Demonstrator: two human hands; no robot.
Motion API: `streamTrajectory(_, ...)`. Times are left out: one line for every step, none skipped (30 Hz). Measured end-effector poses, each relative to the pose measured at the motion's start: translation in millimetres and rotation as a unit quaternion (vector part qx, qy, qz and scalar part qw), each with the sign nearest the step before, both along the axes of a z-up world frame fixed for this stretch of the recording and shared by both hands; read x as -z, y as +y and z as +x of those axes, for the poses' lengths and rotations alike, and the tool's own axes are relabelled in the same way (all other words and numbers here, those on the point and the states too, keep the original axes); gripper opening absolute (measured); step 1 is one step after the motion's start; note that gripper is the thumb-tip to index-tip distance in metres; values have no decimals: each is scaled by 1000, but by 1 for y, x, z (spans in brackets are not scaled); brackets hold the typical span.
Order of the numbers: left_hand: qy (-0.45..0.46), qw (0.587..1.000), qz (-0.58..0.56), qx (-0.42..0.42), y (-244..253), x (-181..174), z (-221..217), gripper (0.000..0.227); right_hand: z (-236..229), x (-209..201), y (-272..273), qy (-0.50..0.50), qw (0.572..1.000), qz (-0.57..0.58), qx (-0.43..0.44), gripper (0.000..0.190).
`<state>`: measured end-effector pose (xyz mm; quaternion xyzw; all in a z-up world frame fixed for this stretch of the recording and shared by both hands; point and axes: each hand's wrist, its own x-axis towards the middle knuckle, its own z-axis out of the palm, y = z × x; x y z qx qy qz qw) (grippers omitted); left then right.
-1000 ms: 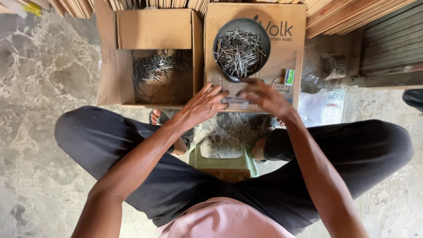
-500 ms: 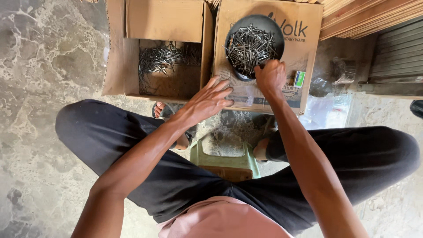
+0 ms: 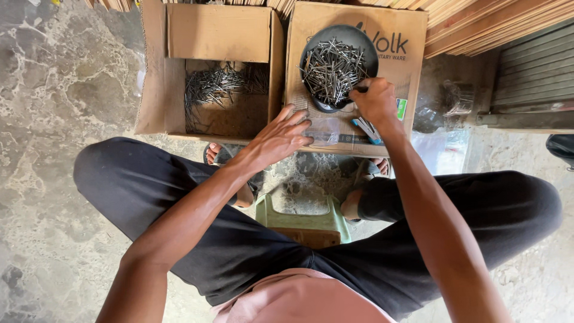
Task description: The person sits on a small stool and transfers nails from a cardboard box into a black bowl using both hands. After filling the bowl, the person places the nails into a clear plastic bag.
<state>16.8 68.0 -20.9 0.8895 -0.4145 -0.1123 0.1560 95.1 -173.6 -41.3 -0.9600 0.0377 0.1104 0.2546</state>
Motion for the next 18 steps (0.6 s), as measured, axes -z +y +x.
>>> streamTrajectory(-25, 1000, -5, 9, 0, 5, 0, 15, -6, -23, 2, -3, 998, 55, -37, 20)
streamTrajectory(-49, 999, -10, 16, 0, 10, 0, 13, -13, -46, 4, -6, 991, 109, -75, 18)
streamTrajectory(-49, 999, -11, 17, -2, -2, -1, 13, -22, -56, 6, -7, 991, 108, -74, 18)
streamTrajectory(-8, 1000, -1, -4, -5, -14, -3, 16, -31, -66, 9, -33, 979, 142, -143, 16)
streamTrajectory(34, 999, 10, -25, -7, -25, -4, 20, -40, -76, 12, -59, 960, 175, -211, 14)
streamTrajectory(34, 999, 10, -26, -9, -24, -4, 20, -49, -72, 13, -58, 960, 175, -212, 14)
streamTrajectory(-6, 1000, 26, -9, -10, -23, -4, 16, -58, -68, 14, -58, 960, 148, -232, 15)
streamTrajectory(-44, 998, 43, 7, -12, -22, -5, 13, -69, -63, 15, -57, 958, 122, -253, 16)
streamTrajectory(-42, 998, 43, 5, -14, -18, -6, 13, -74, -51, 15, -56, 958, 122, -254, 16)
streamTrajectory(-50, 998, 39, 12, -15, -14, -7, 13, -78, -39, 16, -87, 961, 64, -254, 12)
streamTrajectory(-57, 998, 34, 18, -15, -11, -7, 13, -81, -27, 17, -119, 960, 6, -252, 10)
streamTrajectory(-58, 998, 36, 18, -15, -8, -7, 13, -82, -22, 18, -119, 960, 8, -252, 10)
streamTrajectory(-77, 996, 25, 23, -15, -6, -8, 11, -83, -17, 20, -140, 956, -19, -257, 9)
streamTrajectory(-97, 995, 11, 29, -18, -2, -8, 10, -85, -13, 19, -160, 951, -49, -259, 9)
streamTrajectory(-97, 995, 11, 31, -19, -2, -8, 10, -85, -8, 19, -160, 952, -50, -258, 9)
streamTrajectory(-96, 995, 9, 31, -19, -3, -8, 10, -85, -4, 20, -163, 952, -50, -255, 9)
streamTrajectory(-94, 995, 7, 31, -19, -4, -8, 11, -84, 0, 20, -167, 952, -50, -251, 9)
streamTrajectory(-93, 995, 7, 33, -18, -2, -8, 11, -84, -1, 21, -166, 953, -50, -250, 9)
